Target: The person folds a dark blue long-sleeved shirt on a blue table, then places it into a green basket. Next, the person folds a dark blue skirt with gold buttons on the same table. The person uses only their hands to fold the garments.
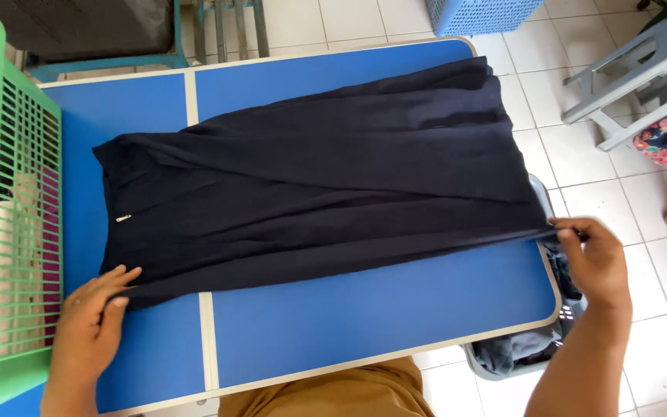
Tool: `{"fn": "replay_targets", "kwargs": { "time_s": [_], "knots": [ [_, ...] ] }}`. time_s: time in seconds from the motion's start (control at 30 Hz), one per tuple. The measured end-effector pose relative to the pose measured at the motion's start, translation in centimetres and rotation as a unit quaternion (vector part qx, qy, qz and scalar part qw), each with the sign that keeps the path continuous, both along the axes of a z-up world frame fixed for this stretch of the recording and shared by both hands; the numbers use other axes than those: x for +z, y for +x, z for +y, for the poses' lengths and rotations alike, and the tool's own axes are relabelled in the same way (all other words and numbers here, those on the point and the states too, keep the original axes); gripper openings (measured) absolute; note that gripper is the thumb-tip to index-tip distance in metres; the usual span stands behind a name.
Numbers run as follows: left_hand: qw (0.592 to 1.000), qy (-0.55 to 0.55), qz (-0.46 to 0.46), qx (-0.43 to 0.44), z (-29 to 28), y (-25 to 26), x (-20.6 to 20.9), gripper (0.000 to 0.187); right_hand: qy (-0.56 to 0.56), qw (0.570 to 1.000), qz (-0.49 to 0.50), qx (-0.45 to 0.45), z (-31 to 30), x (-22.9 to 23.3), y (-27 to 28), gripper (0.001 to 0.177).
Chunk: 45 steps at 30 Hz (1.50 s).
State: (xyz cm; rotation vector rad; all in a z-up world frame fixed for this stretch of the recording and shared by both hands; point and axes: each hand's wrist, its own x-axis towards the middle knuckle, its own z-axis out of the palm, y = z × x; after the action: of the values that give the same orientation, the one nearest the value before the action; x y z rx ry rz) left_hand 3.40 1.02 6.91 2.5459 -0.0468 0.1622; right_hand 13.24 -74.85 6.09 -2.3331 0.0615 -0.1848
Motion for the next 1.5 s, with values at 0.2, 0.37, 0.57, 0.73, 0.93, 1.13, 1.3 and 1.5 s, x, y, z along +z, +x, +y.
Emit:
{"fn": "replay_targets", "kwargs": {
  "time_s": [0.2,0.37,0.57,0.73,0.93,1.13,1.3,1.5],
  "knots": [
    [0.985,0.004,0.088,0.151,-0.3,2.5,1.3,0.037,-0.054,0.979,-0.196,0.011,0.6,1.6,5.3,0.010],
    [0.968,0.120,0.073,0.209,-1.2,5.2,1.3,0.040,-0.047,0.975,-0.212,-0.041,4.5,1.8,11.8,0.033],
    [0.881,0.429,-0.093,0.177,-1.7,4.4,-0.9,0.030,-0.209,0.948,-0.231,0.067,12.1,2.3,11.2,0.050],
    [0.943,0.286,-0.097,0.137,-2.3,5.3,-2.6,0.019,-0.252,0.965,0.060,0.032,16.1,2.5,9.4,0.075],
    [0.978,0.121,-0.092,0.141,-0.1,5.1,-4.2,0.026,-0.244,0.953,0.148,-0.104,13.7,1.3,10.0,0.069],
    [0.982,0.096,-0.086,0.141,-0.1,5.0,-3.7,0.026,-0.143,0.954,0.168,-0.205,8.2,-2.5,11.0,0.060],
    [0.977,0.118,0.042,0.175,-0.8,4.2,-1.7,0.031,-0.213,0.905,0.276,-0.244,8.2,1.0,9.1,0.058],
    [0.910,0.323,0.129,0.226,-2.7,6.0,-0.1,0.042,-0.336,0.861,0.334,-0.183,6.9,6.0,10.7,0.079]
  ]
}}
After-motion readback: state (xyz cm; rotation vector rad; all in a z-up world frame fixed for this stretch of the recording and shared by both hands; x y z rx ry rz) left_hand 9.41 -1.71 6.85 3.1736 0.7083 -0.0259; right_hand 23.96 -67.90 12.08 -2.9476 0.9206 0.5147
